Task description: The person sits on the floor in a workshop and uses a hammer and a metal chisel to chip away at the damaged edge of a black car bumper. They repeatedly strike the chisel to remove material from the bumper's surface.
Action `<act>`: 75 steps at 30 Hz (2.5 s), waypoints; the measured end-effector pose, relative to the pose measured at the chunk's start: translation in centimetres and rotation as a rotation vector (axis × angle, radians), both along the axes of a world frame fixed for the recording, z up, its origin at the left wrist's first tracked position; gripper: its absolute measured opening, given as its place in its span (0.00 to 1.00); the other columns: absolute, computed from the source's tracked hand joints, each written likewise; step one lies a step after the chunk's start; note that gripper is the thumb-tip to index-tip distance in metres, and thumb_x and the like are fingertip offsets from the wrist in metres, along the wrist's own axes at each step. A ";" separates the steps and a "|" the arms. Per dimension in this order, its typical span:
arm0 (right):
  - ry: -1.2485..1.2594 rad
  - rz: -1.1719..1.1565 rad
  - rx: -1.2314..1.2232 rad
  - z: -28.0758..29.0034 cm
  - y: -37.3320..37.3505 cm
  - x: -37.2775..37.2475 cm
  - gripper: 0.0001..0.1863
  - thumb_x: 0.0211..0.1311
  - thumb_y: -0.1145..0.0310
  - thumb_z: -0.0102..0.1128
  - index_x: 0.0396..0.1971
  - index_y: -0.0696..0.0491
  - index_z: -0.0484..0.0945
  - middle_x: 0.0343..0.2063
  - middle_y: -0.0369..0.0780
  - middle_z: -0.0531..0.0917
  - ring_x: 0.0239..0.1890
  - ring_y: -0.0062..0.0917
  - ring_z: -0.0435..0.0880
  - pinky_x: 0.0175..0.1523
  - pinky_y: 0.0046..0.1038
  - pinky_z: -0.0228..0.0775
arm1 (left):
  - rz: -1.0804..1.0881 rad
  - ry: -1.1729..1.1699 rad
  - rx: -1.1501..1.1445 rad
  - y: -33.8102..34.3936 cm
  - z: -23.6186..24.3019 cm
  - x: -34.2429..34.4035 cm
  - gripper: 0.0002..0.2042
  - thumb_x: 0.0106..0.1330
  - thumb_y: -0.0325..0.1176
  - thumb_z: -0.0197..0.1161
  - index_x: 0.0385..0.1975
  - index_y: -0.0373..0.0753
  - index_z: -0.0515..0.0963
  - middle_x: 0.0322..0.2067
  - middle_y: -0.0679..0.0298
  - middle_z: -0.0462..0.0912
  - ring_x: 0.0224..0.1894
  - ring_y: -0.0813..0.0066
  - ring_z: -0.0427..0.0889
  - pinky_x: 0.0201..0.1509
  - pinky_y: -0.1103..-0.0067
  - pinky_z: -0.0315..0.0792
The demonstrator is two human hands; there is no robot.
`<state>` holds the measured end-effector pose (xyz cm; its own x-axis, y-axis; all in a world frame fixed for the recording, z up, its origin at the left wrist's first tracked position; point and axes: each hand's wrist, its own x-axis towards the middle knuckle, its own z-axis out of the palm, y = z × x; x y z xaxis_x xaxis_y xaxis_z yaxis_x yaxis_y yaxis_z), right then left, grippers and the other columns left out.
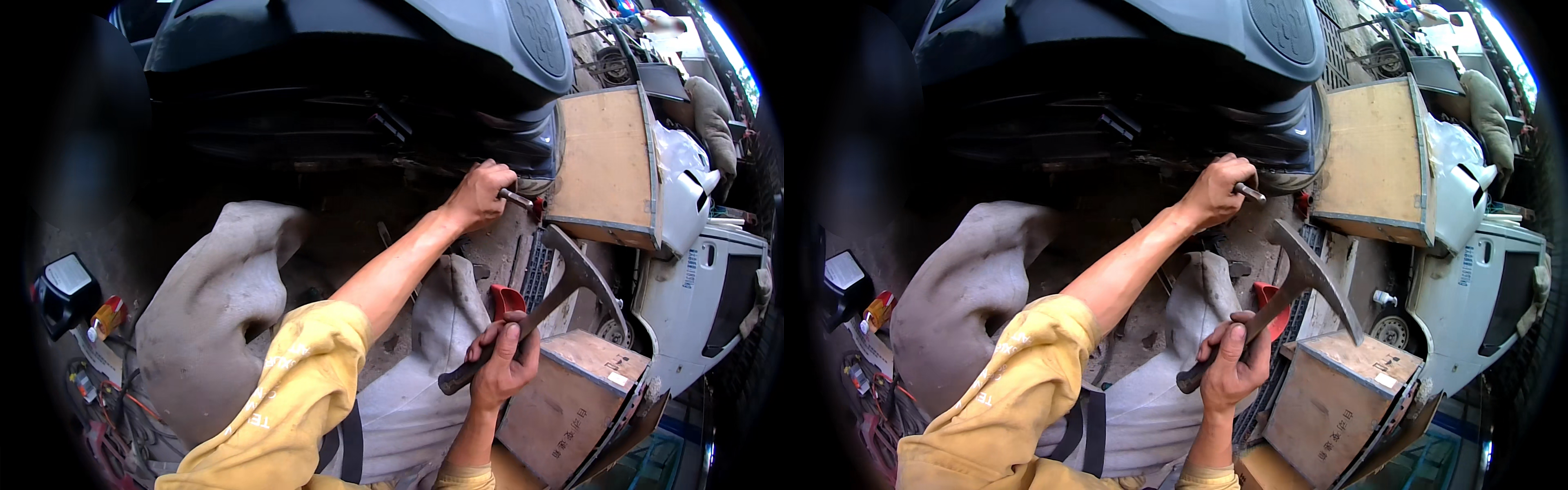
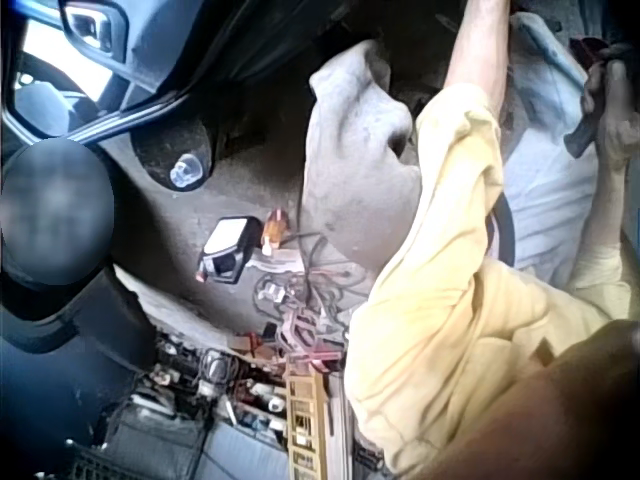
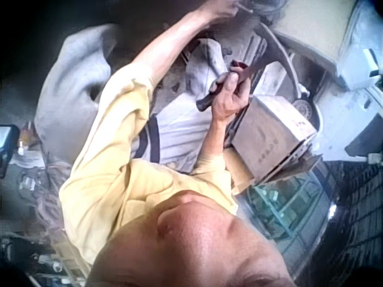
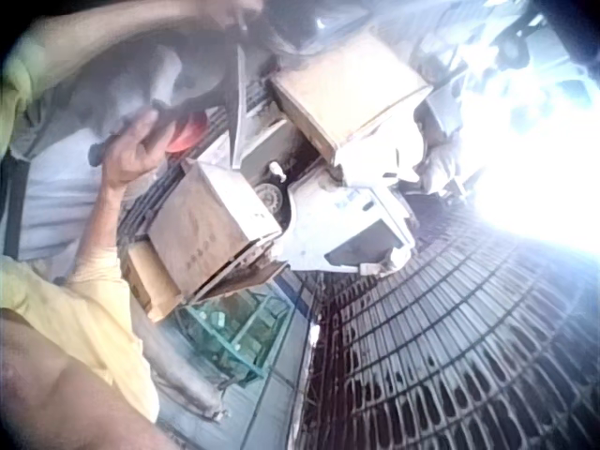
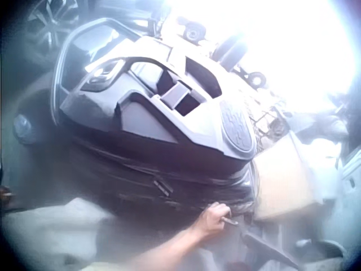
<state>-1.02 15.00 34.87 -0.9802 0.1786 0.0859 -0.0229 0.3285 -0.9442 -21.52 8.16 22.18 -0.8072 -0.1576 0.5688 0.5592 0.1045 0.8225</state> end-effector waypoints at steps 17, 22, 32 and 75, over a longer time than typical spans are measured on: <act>-0.049 -0.097 -0.087 2.2 -0.2 -5.9 0.27 0.70 0.43 0.35 0.25 0.53 0.64 0.10 0.34 0.64 0.09 0.18 0.65 0.13 0.17 0.60 | -0.013 -0.015 -0.036 0.5 -0.3 0.1 0.03 0.45 0.21 0.53 0.20 0.36 0.70 0.24 0.58 0.74 0.33 0.56 0.72 0.39 0.68 0.67; 0.808 -0.055 -0.036 2.1 -1.2 -6.8 0.31 0.67 0.37 0.23 0.21 0.49 0.59 0.10 0.33 0.65 0.10 0.18 0.67 0.16 0.19 0.66 | -0.005 -0.042 -0.055 0.4 -0.3 0.2 0.04 0.42 0.22 0.55 0.19 0.36 0.70 0.25 0.58 0.75 0.34 0.56 0.73 0.38 0.66 0.67; -0.076 -0.151 -0.090 -0.6 2.2 -2.8 0.29 0.67 0.39 0.35 0.22 0.51 0.58 0.08 0.35 0.60 0.06 0.19 0.60 0.11 0.20 0.57 | -0.043 0.007 -0.139 1.6 0.4 1.1 0.06 0.40 0.18 0.53 0.18 0.38 0.68 0.23 0.62 0.71 0.33 0.59 0.70 0.37 0.70 0.63; -0.092 -0.032 0.430 -1.9 0.9 -6.6 0.26 0.71 0.46 0.37 0.23 0.54 0.62 0.11 0.35 0.63 0.08 0.17 0.63 0.12 0.20 0.60 | 0.092 -0.033 0.071 1.4 0.7 0.0 0.11 0.42 0.13 0.51 0.25 0.34 0.74 0.30 0.59 0.77 0.37 0.58 0.77 0.43 0.70 0.70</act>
<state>-7.62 15.87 33.00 -0.9818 0.1759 0.0713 0.0715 0.6909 -0.7194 -21.56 9.60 22.87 -0.8056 -0.2710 0.5269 0.5223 0.0950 0.8474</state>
